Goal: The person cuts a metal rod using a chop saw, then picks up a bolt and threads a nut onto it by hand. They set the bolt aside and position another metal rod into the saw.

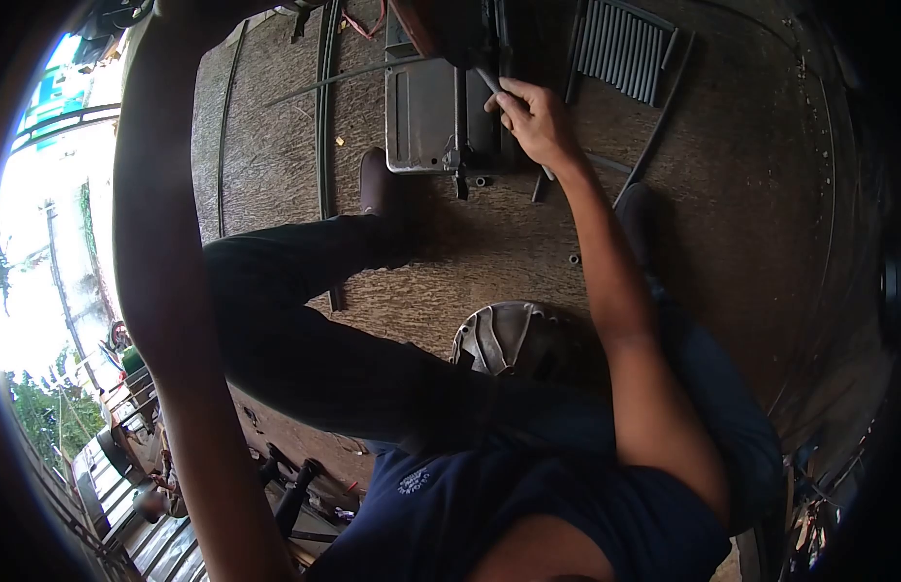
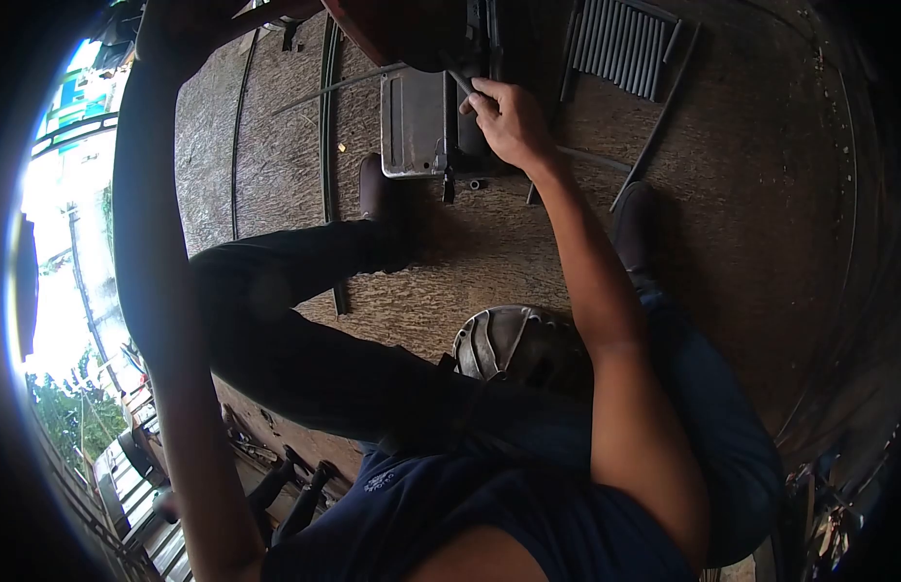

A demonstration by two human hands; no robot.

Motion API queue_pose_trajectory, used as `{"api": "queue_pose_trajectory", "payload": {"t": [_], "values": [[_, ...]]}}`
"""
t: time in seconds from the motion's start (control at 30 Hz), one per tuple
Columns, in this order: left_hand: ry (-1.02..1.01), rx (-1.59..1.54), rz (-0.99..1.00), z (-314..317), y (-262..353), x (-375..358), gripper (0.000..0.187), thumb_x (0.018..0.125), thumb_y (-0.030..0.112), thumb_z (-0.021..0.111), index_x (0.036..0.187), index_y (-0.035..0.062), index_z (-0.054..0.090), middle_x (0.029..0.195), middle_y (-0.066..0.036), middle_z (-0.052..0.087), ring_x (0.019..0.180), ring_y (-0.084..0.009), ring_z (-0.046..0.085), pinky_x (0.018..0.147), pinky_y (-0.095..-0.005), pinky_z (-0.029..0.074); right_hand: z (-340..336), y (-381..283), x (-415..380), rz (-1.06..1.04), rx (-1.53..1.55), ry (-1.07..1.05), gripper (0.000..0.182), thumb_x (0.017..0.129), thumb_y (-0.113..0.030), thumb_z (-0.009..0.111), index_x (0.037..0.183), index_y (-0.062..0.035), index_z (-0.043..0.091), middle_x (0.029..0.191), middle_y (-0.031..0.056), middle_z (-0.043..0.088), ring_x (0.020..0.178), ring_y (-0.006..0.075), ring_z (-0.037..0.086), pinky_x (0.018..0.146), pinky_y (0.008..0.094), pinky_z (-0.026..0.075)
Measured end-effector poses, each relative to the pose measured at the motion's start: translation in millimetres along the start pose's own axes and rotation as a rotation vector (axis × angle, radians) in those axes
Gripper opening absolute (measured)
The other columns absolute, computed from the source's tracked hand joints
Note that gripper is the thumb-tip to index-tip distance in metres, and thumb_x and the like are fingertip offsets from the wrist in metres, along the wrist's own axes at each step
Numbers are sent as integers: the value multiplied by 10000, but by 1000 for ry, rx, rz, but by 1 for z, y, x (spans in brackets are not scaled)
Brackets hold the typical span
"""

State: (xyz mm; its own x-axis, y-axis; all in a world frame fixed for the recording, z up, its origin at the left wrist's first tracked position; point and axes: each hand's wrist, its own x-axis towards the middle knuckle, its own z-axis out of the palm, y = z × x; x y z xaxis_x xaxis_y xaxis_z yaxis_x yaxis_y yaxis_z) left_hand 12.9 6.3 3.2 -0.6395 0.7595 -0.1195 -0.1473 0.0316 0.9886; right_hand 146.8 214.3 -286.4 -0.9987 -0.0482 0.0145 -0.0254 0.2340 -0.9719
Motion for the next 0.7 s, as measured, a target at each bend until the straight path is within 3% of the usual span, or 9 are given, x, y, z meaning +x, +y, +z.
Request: {"api": "queue_pose_trajectory", "payload": {"t": [0.03, 0.13, 0.2, 0.27, 0.37, 0.43, 0.5, 0.6, 0.7], "values": [[1, 0, 0, -4, 2, 1, 499, 953, 357, 407, 1342, 55, 484, 973, 17, 490, 835, -71, 486, 1070, -444, 416, 2, 1, 0, 6, 27, 8, 196, 975, -109, 518, 948, 27, 658, 610, -32, 477, 534, 34, 407, 488, 220, 340], [-143, 513, 80, -20, 2, 8, 514, 959, 376, 361, 1348, 61, 480, 1020, 11, 502, 865, -92, 486, 1069, -440, 416, 0, -5, -2, 12, 17, 19, 200, 971, -122, 527, 943, 23, 661, 579, -38, 442, 523, 34, 399, 483, 230, 338], [-122, 302, 92, -24, -4, 9, 530, 950, 393, 356, 1354, 73, 479, 1057, 11, 510, 915, -104, 494, 1054, -489, 421, 3, -4, -2, 11, -21, 27, 195, 966, -125, 536, 950, 25, 659, 581, -35, 453, 524, 37, 404, 485, 236, 346], [-33, 134, 37, -22, -5, 8, 538, 942, 402, 358, 1358, 82, 478, 1082, 11, 516, 966, -111, 503, 1046, -525, 421, 16, 1, 0, -292, -133, 372, 204, 945, -150, 553, 933, 19, 666, 630, 129, 608, 536, 234, 589, 554, 353, 452], [80, 69, 9, 6, -3, 0, 540, 940, 409, 359, 1356, 88, 483, 1103, 8, 519, 1005, -115, 508, 1047, -549, 413, 8, -14, -3, -113, -78, 187, 203, 942, -144, 558, 902, 35, 642, 653, 140, 624, 554, 278, 602, 570, 366, 468], [109, 102, 41, 15, -4, -1, 538, 943, 413, 355, 1352, 90, 488, 1111, 5, 517, 1009, -117, 507, 1052, -553, 408, 5, -9, 0, -85, -59, 122, 202, 941, -140, 562, 877, 39, 632, 643, 123, 618, 542, 253, 592, 563, 359, 468], [207, 106, 37, 8, -5, 2, 542, 941, 432, 363, 1340, 94, 501, 983, 16, 515, 887, -102, 511, 1047, -559, 416, 4, -4, 2, -56, -41, 58, 206, 940, -136, 565, 853, 42, 622, 632, 106, 612, 530, 227, 581, 556, 353, 467], [190, 56, -66, -10, -1, 2, 544, 939, 450, 385, 1330, 92, 510, 848, 34, 476, 776, -80, 494, 1039, -542, 431, 4, -2, 1, 36, 176, 11, 203, 954, -136, 557, 857, 32, 619, 591, 35, 553, 502, 127, 509, 509, 292, 435], [240, 129, 17, 16, -2, 0, 495, 955, 399, 399, 1317, 81, 514, 763, 44, 425, 719, -61, 483, 1008, -519, 463, -1, -11, -1, 185, 482, -110, 179, 973, -138, 536, 920, 11, 620, 637, -19, 510, 529, 42, 428, 478, 216, 382]]}}
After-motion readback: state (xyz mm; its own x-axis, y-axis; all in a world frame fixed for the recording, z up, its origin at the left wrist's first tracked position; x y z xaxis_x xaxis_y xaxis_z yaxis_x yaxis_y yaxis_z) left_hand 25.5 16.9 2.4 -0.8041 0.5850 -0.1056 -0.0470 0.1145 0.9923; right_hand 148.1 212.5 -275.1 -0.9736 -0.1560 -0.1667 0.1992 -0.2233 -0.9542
